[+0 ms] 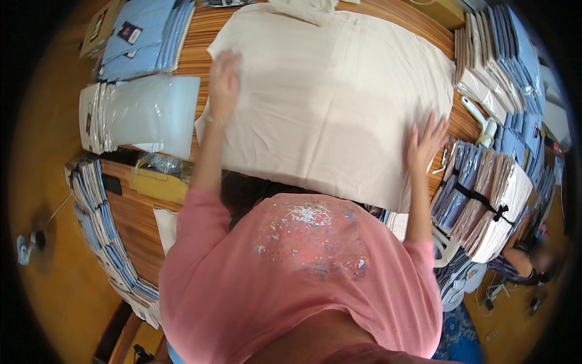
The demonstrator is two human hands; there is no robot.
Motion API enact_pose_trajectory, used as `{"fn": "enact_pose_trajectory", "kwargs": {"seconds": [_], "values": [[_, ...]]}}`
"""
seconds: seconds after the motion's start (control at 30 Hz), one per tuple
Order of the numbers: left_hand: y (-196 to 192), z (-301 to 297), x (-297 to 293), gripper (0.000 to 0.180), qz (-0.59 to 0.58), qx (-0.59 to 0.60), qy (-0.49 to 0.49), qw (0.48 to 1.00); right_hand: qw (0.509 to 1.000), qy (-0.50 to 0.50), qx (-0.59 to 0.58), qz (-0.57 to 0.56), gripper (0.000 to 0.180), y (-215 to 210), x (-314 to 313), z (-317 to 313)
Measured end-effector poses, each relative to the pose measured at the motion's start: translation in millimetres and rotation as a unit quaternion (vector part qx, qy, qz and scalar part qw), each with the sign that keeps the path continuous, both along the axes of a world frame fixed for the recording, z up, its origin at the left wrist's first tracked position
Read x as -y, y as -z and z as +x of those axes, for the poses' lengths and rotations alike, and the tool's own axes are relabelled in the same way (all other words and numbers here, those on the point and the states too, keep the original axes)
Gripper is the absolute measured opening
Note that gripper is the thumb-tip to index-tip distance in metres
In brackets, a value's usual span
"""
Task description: The person folds a tan shirt on a wooden table, places it inside a clear plastic bag, seals the bag, and then stacks it with other bundled garments.
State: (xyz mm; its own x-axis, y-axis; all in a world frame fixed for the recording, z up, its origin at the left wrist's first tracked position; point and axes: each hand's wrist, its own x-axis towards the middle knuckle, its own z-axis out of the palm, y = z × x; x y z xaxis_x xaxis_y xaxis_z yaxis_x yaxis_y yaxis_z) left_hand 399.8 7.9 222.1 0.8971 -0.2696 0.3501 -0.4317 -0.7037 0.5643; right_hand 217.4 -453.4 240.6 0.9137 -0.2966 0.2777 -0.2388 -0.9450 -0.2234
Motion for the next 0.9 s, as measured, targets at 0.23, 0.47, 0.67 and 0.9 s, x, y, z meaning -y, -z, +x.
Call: {"fn": "enact_pose_trajectory", "kwargs": {"seconds": [0.23, 0.47, 0.67, 0.9], "values": [[-12.5, -64.4, -12.4, 0.041, 0.11, -0.049, -0.024, 0.992, 0.99, 0.024, -0.134, 0.028, 0.063, 7.7, -34.4, -85.3], [-37.0, -94.2, -116.1, 0.053, 0.05, 0.106, -0.33, 0.937, 0.998, -0.002, 0.0, 0.064, 0.06, -36.2, -37.6, -72.9], [10.2, -101.1, -174.4, 0.062, 0.112, -0.056, -0.512, 0.85, 0.976, -0.077, 0.015, 0.202, 0.057, -38.3, -59.3, -62.6], [-24.6, -105.3, -191.9, 0.055, -0.025, -0.019, -0.446, 0.895, 0.973, -0.126, -0.049, 0.185, 0.053, -34.7, -81.5, -57.2]]}}
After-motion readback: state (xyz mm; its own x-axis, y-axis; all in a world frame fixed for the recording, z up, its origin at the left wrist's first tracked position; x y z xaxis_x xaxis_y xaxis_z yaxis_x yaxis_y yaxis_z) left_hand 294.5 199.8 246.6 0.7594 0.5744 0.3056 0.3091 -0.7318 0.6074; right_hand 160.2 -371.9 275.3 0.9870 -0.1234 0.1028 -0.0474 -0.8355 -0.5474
